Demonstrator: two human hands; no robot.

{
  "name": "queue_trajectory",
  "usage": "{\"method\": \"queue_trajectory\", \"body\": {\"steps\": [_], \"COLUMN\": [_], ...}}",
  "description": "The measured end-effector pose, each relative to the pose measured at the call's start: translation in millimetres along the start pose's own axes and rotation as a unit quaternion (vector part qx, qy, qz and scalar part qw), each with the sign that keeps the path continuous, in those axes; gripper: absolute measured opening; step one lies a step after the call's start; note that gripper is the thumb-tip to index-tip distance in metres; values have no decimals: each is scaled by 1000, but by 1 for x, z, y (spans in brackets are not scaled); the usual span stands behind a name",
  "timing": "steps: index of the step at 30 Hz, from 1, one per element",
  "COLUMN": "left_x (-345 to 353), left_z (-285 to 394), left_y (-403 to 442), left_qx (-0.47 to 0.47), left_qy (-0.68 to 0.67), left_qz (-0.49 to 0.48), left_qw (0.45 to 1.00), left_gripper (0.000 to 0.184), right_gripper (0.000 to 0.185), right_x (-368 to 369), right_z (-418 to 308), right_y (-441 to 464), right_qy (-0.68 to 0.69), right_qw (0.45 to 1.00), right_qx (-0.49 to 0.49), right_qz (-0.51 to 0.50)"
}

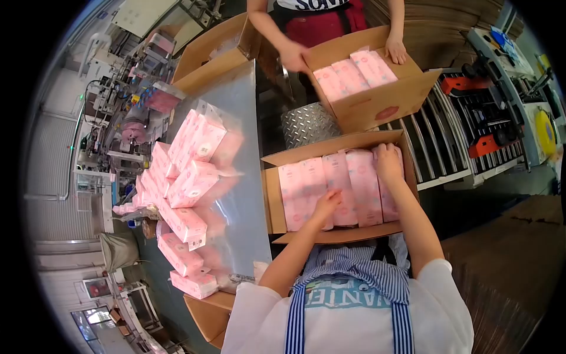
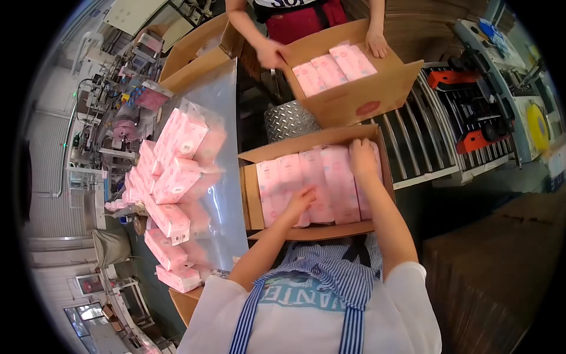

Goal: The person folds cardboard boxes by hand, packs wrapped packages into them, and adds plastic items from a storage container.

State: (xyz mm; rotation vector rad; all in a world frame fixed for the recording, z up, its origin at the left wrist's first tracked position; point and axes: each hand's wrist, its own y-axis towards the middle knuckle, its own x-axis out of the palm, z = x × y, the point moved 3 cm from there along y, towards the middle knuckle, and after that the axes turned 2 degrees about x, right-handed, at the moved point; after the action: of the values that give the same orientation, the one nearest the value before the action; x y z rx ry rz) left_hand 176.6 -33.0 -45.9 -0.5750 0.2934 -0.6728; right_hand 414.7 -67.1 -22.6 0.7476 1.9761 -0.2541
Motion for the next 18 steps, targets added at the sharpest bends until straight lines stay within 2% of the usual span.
{"method": "queue_trajectory", "body": {"steps": [1, 2, 3, 4, 5, 6, 7, 8, 9, 11, 12, 14, 16, 17, 18], "left_x": [3, 2, 0, -5, -13, -24, -39, -58, -78, -123, -154, -230, -298, -347, -385], "left_z": [2, -3, -9, -12, -15, -17, -22, -37, -35, -13, -9, -32, -19, -48, -46], "left_y": [-5, -7, -10, -14, -18, -24, -34, -39, -55, -87, -100, -119, -156, -155, -172], "left_qx": [-54, -54, -8, 40, 45, 89, 130, 156, 155, 177, 262, 201, 64, 23, -51], "left_qy": [-14, -18, 1, 20, 14, 10, 6, -29, -42, 47, 147, 303, 368, 460, 422], "left_qz": [-16, -11, -37, -61, -46, -24, 8, 62, 112, 261, 365, 514, 631, 673, 682], "left_qw": [998, 998, 999, 997, 998, 996, 991, 985, 981, 948, 881, 777, 680, 579, 595], "left_gripper": [39, 39, 39, 39, 39, 37, 35, 30, 30, 33, 34, 35, 45, 57, 63], "right_gripper": [26, 26, 26, 21, 23, 25, 26, 24, 26, 35, 40, 43, 38, 38, 35], "right_x": [17, 37, 49, 43, 27, 17, 29, 51, 33, 26, 19, 26, 9, 14, 21], "right_z": [13, 26, 31, 24, 13, -4, 2, 13, 0, -8, -18, -12, -58, -76, -96], "right_y": [10, 15, 17, 8, 0, -11, -29, -44, -58, -55, -50, -39, -31, -30, -32], "right_qy": [-1, 29, 59, 10, -17, -42, -14, -36, -24, -41, -59, -111, -139, -146, -61], "right_qw": [1000, 995, 981, 990, 985, 979, 984, 959, 956, 938, 928, 906, 884, 884, 888], "right_qx": [-3, 19, 38, 19, 46, 61, -17, -86, -84, -96, -99, -143, -113, -125, -170], "right_qz": [-1, -89, -179, -141, -164, -189, -174, -267, -281, -330, -355, -383, -432, -427, -423]}}
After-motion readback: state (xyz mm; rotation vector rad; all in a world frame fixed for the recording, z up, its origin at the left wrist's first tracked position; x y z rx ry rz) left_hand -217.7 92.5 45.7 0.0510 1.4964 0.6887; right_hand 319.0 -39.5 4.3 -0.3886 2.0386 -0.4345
